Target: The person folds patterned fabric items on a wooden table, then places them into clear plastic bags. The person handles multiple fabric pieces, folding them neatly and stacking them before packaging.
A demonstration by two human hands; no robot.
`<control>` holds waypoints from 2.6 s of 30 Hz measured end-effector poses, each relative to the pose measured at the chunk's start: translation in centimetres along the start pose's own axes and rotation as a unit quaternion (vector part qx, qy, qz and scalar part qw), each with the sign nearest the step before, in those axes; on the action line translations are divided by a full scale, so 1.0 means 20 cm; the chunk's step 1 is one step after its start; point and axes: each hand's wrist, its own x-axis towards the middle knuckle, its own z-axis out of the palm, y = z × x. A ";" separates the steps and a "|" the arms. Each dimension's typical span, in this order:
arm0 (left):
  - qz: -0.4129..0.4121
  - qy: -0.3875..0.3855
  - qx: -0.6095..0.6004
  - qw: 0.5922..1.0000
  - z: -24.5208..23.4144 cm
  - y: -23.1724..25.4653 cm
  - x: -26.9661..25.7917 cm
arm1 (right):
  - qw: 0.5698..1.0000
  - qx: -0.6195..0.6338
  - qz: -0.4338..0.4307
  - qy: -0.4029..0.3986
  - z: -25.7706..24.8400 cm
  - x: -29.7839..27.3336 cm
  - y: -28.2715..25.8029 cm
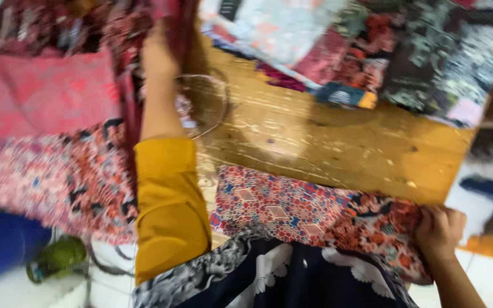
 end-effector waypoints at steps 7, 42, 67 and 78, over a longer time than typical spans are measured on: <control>0.015 -0.060 0.009 0.998 -0.23 0.22 -0.03 | 1.000 -0.014 0.012 -0.003 -0.08 0.09 -0.13; 0.063 -0.074 -0.189 0.977 -0.53 0.84 -1.50 | 0.999 0.029 -0.026 -0.021 -0.06 0.02 -0.03; 0.101 -0.265 0.026 0.959 -0.44 1.19 -2.05 | 0.983 -0.098 -0.011 -0.156 -0.26 -0.20 -0.72; 0.096 -0.291 -0.032 0.951 -0.36 1.06 -2.15 | 0.986 -0.046 0.046 -0.151 -0.18 -0.31 -0.61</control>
